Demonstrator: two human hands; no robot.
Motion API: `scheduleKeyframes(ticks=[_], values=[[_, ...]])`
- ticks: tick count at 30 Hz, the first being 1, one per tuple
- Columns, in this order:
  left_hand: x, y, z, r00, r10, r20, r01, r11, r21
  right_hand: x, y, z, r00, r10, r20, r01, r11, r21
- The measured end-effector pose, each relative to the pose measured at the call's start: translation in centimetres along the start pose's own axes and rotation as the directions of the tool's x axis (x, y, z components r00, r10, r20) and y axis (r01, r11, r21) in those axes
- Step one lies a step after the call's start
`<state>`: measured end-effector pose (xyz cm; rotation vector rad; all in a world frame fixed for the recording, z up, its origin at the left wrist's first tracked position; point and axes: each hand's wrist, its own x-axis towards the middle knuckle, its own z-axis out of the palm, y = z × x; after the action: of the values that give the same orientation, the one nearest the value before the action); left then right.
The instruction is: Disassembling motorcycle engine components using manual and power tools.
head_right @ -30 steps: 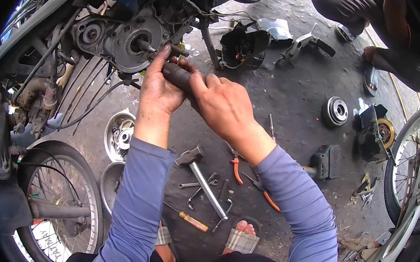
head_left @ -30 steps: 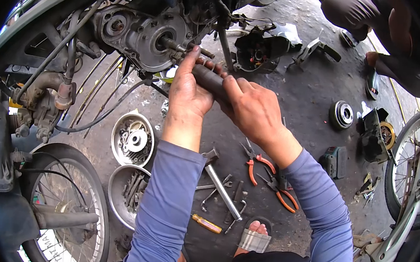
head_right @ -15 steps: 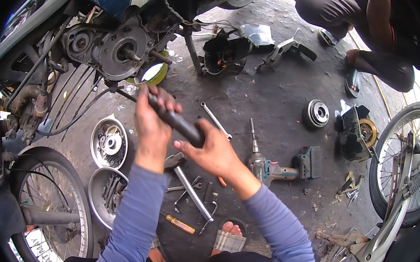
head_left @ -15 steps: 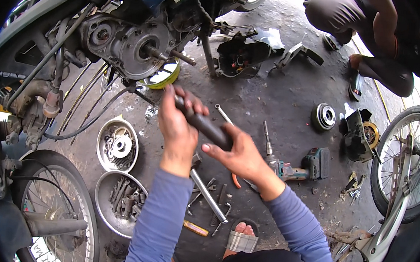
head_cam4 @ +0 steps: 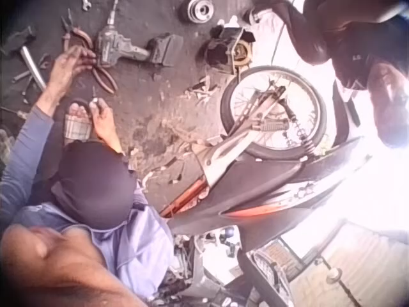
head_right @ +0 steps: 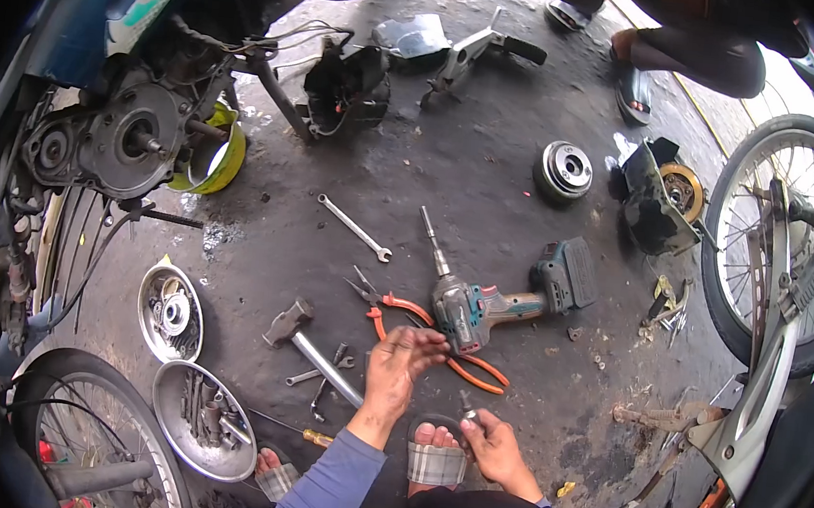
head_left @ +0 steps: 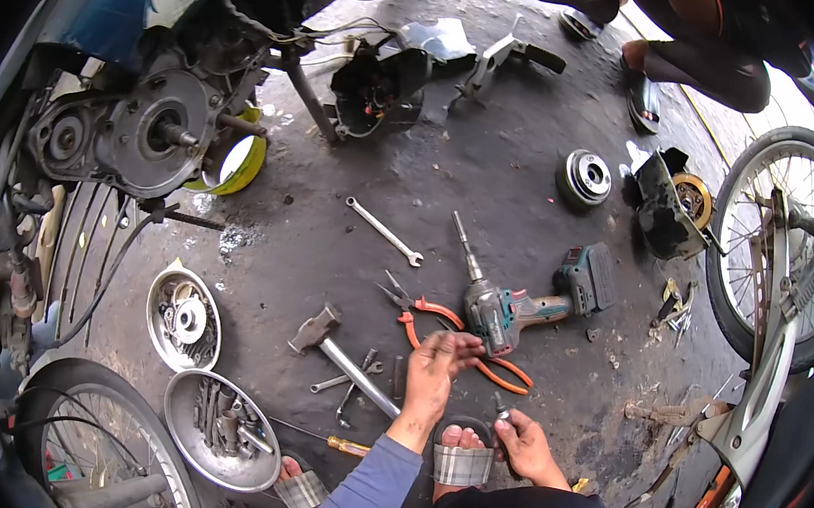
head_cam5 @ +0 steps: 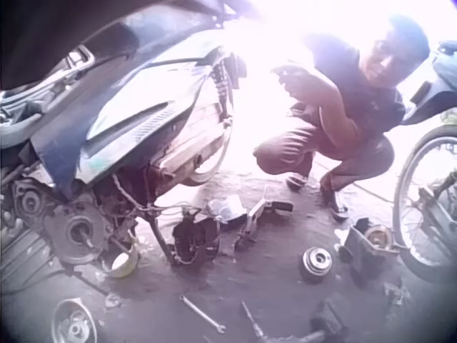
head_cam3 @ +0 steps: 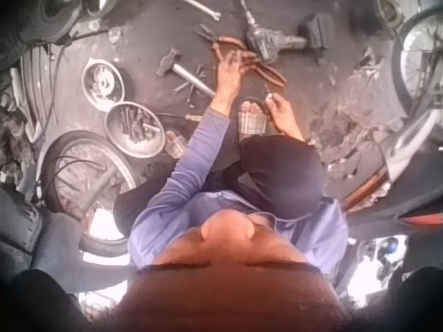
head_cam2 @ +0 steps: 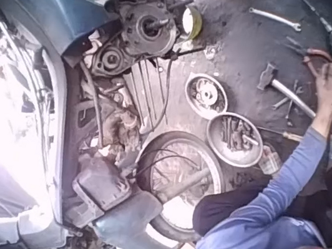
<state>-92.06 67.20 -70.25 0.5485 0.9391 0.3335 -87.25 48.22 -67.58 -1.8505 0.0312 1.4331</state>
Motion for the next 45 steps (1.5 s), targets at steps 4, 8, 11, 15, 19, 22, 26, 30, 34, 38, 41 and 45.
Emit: scheduleKeyframes(ticks=[4,8,11,15,19,22,26,30,34,38,41,45], values=[[-0.6,-2.1,-0.1,0.97,-0.239,0.051,0.243,0.915,-0.324,0.7,-2.5,0.7,0.972,-0.207,0.111,0.234,0.894,-0.381],[-0.5,-0.8,0.1,0.943,-0.329,0.057,0.324,0.859,-0.396,0.4,-4.8,1.5,0.947,-0.23,0.225,0.293,0.903,-0.313],[1.9,4.5,-2.0,0.938,-0.194,-0.288,0.026,0.867,-0.498,-0.5,-4.0,0.8,0.959,-0.237,0.159,0.284,0.844,-0.455],[4.8,9.3,-6.0,0.998,-0.004,-0.055,-0.029,0.817,-0.576,-0.6,-0.6,-0.2,0.963,-0.264,-0.056,0.17,0.756,-0.632],[5.7,6.3,-6.3,0.974,-0.194,0.113,0.223,0.776,-0.59,0.9,-1.0,-0.3,0.916,-0.345,-0.206,0.045,0.597,-0.801],[6.9,5.6,-5.7,0.964,-0.183,0.191,0.257,0.822,-0.508,2.5,-5.5,-1.1,0.79,-0.564,-0.24,0.047,0.446,-0.894],[11.5,8.4,-4.2,0.999,-0.036,-0.036,0.016,0.891,-0.453,8.4,-13.3,-4.2,0.721,-0.612,0.327,0.411,-0.003,-0.912],[15.1,12.1,-3.6,0.999,0.007,-0.043,-0.027,0.88,-0.474,11.5,-15.3,-6.1,0.866,-0.314,0.39,0.412,0.004,-0.911],[15.2,15.2,-3.6,0.996,0.06,-0.07,-0.087,0.86,-0.503,10.8,-14.4,-6.0,0.721,-0.472,0.507,0.531,-0.093,-0.842],[12.2,17.8,-4.8,0.995,0.058,-0.086,-0.1,0.77,-0.63,7.9,-13.9,-4.2,0.507,-0.621,0.597,0.677,-0.141,-0.722],[9.1,18.5,-5.1,0.995,0.093,-0.025,-0.085,0.719,-0.689,6.7,-14.1,-1.8,0.292,-0.753,0.59,0.79,-0.158,-0.593],[4.9,19.0,-5.0,0.979,0.197,0.046,-0.11,0.708,-0.697,5.6,-14.0,0.9,0.206,-0.827,0.524,0.861,-0.102,-0.499]])
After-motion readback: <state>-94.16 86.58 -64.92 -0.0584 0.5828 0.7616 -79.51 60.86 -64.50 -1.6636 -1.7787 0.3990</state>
